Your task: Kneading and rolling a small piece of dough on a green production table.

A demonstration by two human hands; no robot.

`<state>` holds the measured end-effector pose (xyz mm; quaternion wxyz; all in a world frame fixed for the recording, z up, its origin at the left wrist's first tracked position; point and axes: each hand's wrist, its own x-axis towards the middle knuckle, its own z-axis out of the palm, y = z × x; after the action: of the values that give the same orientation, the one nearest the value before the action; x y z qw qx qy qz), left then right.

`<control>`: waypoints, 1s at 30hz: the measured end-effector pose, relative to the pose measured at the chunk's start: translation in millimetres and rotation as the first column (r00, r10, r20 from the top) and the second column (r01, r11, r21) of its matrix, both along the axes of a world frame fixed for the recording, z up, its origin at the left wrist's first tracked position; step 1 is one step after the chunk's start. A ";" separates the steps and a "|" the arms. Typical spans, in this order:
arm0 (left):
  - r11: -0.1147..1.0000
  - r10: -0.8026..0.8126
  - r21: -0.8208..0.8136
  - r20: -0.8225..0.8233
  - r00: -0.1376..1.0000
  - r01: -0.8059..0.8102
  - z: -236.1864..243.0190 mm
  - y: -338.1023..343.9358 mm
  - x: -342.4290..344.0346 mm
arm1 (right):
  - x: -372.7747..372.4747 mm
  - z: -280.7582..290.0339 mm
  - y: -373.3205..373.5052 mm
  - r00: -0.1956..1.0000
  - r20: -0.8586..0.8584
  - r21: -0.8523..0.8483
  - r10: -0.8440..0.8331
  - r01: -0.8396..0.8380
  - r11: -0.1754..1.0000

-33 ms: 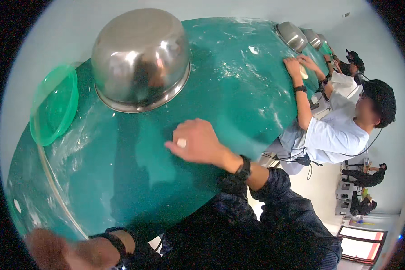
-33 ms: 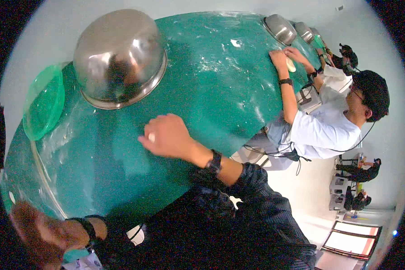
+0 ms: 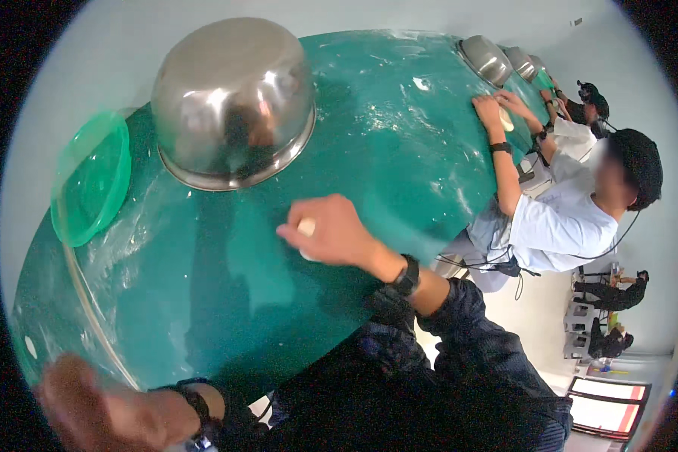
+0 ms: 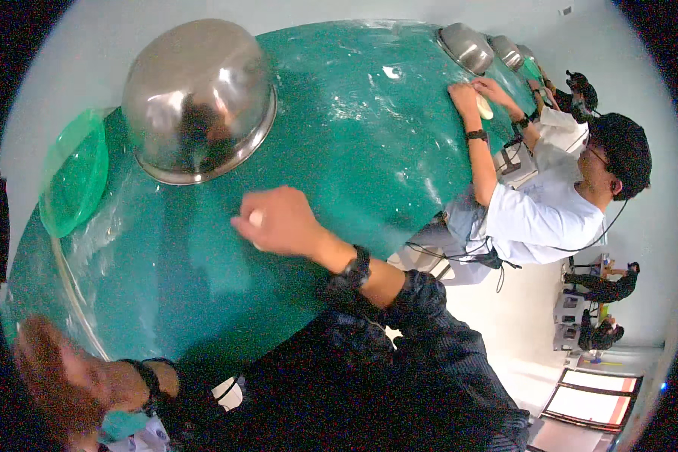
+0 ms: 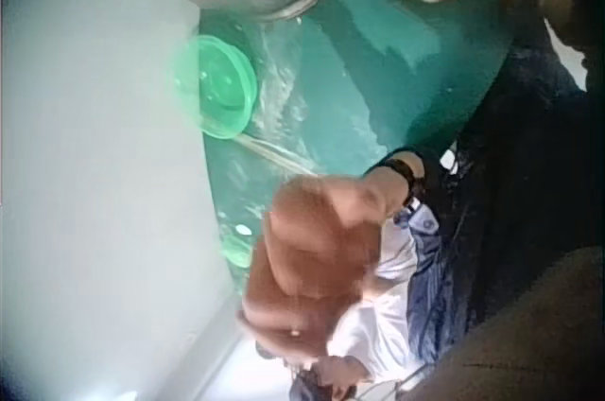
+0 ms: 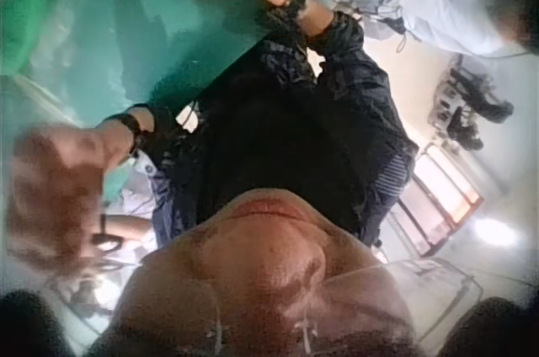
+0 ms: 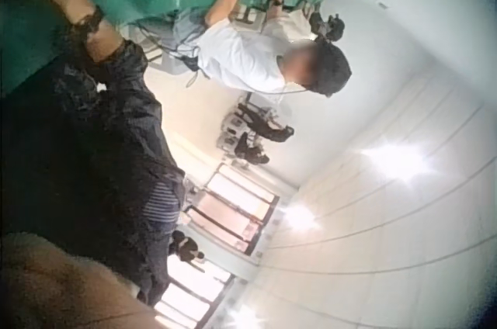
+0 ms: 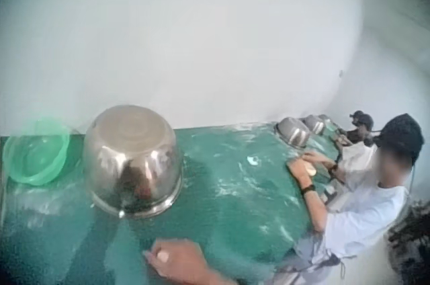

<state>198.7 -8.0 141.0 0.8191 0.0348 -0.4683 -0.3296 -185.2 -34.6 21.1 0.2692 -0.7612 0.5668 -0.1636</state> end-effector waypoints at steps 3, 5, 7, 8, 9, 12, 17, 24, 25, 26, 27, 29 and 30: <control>0.889 0.238 0.428 -0.127 0.963 -0.164 -23.8 -2.3 -20.7 | -44.8 -6.7 -2.1 0.811 0.517 0.201 -0.274 0.196 0.960; 0.795 -0.513 0.341 -0.063 0.856 0.502 5.9 -20.9 -76.6 | -74.2 -14.8 13.3 0.655 0.707 0.189 -0.266 0.187 0.964; 0.575 -0.794 0.335 0.007 0.608 0.747 21.7 -32.2 -108.4 | -89.8 -15.2 39.4 0.736 0.649 0.065 -0.190 0.195 0.979; 0.665 -0.691 0.419 0.030 0.722 0.619 18.6 -34.1 -115.8 | -88.8 -15.9 53.9 0.811 0.573 -0.054 -0.120 0.184 0.982; 0.712 -0.596 0.484 0.033 0.802 0.509 1.1 -41.8 -134.9 | -101.5 -12.0 76.9 0.818 0.558 -0.047 -0.138 0.198 0.979; 0.799 -0.415 0.583 0.358 0.836 0.147 -27.1 -59.5 -178.9 | -91.7 -0.4 130.8 0.884 0.444 0.064 -0.148 0.133 0.989; 0.459 -0.628 0.771 -0.069 0.775 0.441 -116.5 -83.1 -215.6 | -25.8 5.0 149.9 0.988 -0.110 -0.191 0.109 -0.129 0.973; 0.271 -0.673 0.842 -0.180 0.717 0.466 -147.5 -86.5 -235.9 | 19.4 -13.8 79.5 0.937 -0.350 -0.339 -0.019 -0.108 0.935; 0.339 -0.654 0.852 -0.091 0.751 0.399 -145.7 -92.7 -234.7 | 24.6 -14.0 68.7 0.938 -0.346 -0.332 -0.016 -0.106 0.937; 0.404 -0.630 0.854 0.000 0.777 0.328 -145.8 -98.6 -234.4 | 29.7 -12.0 57.3 0.930 -0.368 -0.302 -0.021 -0.099 0.948; 0.445 -0.613 0.849 0.056 0.788 0.286 -151.6 -106.3 -229.4 | 33.9 -9.1 43.6 0.921 -0.389 -0.280 -0.022 -0.096 0.955; 0.423 -0.624 0.858 0.043 0.780 0.291 -156.9 -110.3 -234.0 | 27.0 -7.9 22.4 0.926 -0.378 -0.188 0.002 -0.079 0.979; 0.409 -0.623 0.869 0.043 0.781 0.278 -158.2 -111.8 -233.9 | 22.6 -8.5 11.4 0.936 -0.351 -0.101 0.036 -0.076 0.992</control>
<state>-35.2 -119.8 -17.2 0.4775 0.3446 -0.3891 -0.7084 -162.6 -23.1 12.6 0.1257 -0.8079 0.5736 -0.0500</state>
